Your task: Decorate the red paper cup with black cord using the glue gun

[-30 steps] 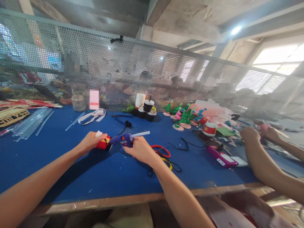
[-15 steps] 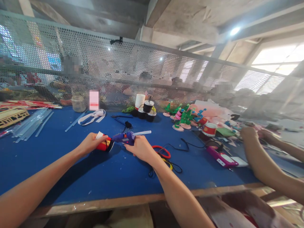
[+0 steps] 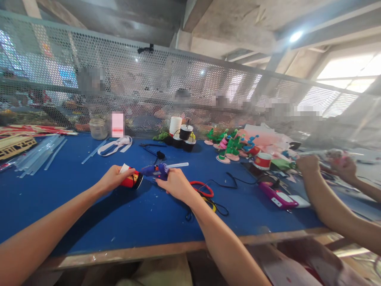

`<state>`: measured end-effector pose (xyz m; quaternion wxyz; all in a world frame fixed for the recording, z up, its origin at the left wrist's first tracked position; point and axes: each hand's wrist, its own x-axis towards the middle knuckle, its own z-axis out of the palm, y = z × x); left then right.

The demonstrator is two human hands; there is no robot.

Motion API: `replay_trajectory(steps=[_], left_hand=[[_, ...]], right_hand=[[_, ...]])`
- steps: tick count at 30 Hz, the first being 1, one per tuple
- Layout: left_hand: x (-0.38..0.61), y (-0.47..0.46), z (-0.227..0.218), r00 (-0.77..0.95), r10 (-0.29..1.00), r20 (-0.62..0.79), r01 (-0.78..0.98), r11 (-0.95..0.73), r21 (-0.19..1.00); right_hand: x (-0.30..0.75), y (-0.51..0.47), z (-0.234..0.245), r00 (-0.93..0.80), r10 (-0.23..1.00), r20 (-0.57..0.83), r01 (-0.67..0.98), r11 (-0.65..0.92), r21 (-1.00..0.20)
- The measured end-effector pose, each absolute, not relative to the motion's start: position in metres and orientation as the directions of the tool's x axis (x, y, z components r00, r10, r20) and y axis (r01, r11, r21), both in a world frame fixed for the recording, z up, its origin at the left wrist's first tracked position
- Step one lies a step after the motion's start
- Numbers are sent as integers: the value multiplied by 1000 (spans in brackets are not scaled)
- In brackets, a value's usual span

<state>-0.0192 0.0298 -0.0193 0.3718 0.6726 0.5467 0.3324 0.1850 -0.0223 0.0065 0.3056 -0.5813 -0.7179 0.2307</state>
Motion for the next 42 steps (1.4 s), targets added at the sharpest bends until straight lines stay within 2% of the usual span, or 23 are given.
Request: replay_trajectory(steps=[23, 42], left_hand=[[-19, 28, -18, 174, 984, 41, 460, -118, 880], [-19, 27, -18, 144, 989, 20, 457, -84, 886]], right_hand=[[188, -25, 7, -179, 967, 181, 674, 255, -694], [183, -31, 9, -242, 946, 214, 710, 323, -625]])
